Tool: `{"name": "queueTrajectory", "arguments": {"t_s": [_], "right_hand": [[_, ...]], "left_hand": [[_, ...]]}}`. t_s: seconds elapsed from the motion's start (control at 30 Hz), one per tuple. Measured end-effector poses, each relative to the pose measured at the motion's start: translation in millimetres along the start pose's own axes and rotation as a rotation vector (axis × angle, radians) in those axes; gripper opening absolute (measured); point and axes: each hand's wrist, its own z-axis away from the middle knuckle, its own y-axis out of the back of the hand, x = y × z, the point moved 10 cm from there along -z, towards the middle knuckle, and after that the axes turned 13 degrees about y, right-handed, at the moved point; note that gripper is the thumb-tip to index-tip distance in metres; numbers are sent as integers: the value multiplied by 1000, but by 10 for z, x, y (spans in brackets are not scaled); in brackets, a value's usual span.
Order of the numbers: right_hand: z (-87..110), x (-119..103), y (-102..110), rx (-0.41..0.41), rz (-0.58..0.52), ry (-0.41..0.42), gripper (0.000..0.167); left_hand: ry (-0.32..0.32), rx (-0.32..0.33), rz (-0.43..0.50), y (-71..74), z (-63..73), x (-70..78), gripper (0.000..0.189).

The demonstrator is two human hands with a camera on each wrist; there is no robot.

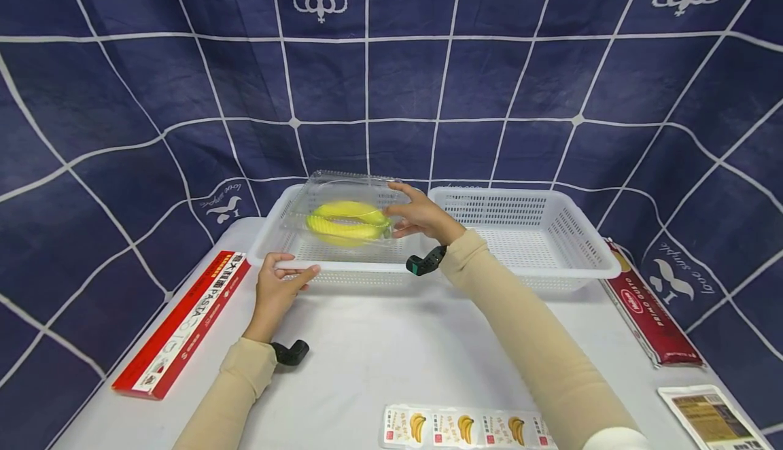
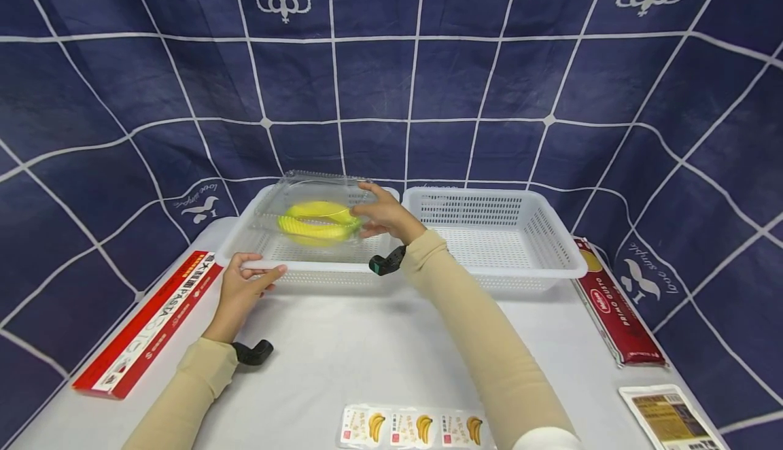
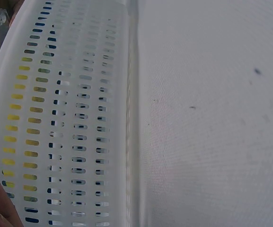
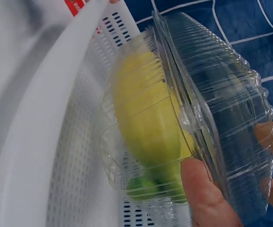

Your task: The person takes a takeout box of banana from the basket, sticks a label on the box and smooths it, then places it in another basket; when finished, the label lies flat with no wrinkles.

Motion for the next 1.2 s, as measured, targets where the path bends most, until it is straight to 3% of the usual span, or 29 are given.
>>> {"name": "queueTrajectory", "arguments": {"t_s": [0.33,0.73,1.2], "right_hand": [[225,-105,131,-18,13,54,79],[503,-184,362,17,71,64,74],[931,-219,618,-45,134,92,74]], "left_hand": [[-3,5,12,-2,15,-1,58],[16,-13,-5,-9,0,-10,62],[42,-23,-4,-22,8,-16,63]]}}
